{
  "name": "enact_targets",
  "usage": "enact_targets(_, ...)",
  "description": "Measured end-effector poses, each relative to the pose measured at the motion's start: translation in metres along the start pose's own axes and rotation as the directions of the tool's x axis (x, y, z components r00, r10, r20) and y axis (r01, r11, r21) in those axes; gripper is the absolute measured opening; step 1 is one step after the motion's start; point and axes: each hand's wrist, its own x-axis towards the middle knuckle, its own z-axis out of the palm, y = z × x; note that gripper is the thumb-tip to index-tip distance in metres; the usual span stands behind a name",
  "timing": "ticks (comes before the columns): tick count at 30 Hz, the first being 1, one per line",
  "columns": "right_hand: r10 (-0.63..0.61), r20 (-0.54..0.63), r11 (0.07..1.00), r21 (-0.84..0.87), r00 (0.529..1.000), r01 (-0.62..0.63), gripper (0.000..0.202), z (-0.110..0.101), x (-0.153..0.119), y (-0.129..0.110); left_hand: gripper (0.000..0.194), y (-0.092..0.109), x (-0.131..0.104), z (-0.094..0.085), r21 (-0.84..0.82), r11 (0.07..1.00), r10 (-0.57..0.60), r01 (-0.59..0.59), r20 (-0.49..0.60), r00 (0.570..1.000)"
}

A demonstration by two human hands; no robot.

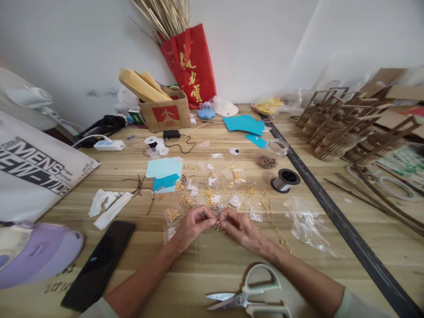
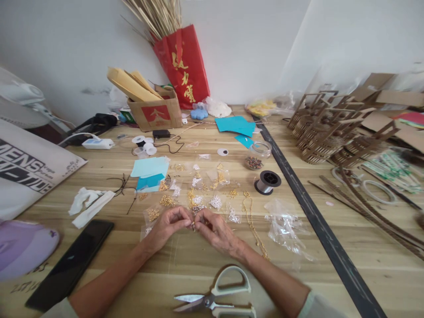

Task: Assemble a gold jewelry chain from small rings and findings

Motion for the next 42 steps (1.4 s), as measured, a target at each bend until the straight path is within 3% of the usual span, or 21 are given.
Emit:
enact_targets(14, -0.031, -0.073, 0.998, -0.048, 0.997, 0.028, 0.016, 0.006, -0.001, 0.006, 0.016, -0.002, -0.003, 0.008, 0.117, 0.985, 0.132, -0.128, -0.028, 0.991)
enact_targets(19, -0.037, -0.080, 0.998, -0.055, 0.996, 0.033, 0.016, 0.007, -0.001, 0.006, 0.012, -0.003, -0.006, 0.012, 0.202, 0.969, 0.157, -0.142, -0.059, 0.986)
enact_targets(29, -0.041, -0.051, 0.998, -0.040, 0.998, 0.039, 0.017, 0.006, -0.001, 0.003, 0.011, 0.000, -0.006, 0.013, 0.209, 0.970, 0.146, -0.124, -0.092, 0.985)
enact_targets(37, -0.070, -0.052, 0.993, -0.102, 0.996, 0.064, 0.017, 0.006, -0.001, 0.002, 0.011, -0.002, -0.005, 0.008, 0.356, 0.906, 0.255, -0.227, -0.034, 0.966)
enact_targets(42, -0.024, -0.036, 0.997, -0.080, 0.999, 0.021, 0.017, 0.003, 0.001, 0.002, 0.012, -0.003, -0.005, 0.007, 0.380, 0.902, 0.226, -0.206, -0.008, 0.974)
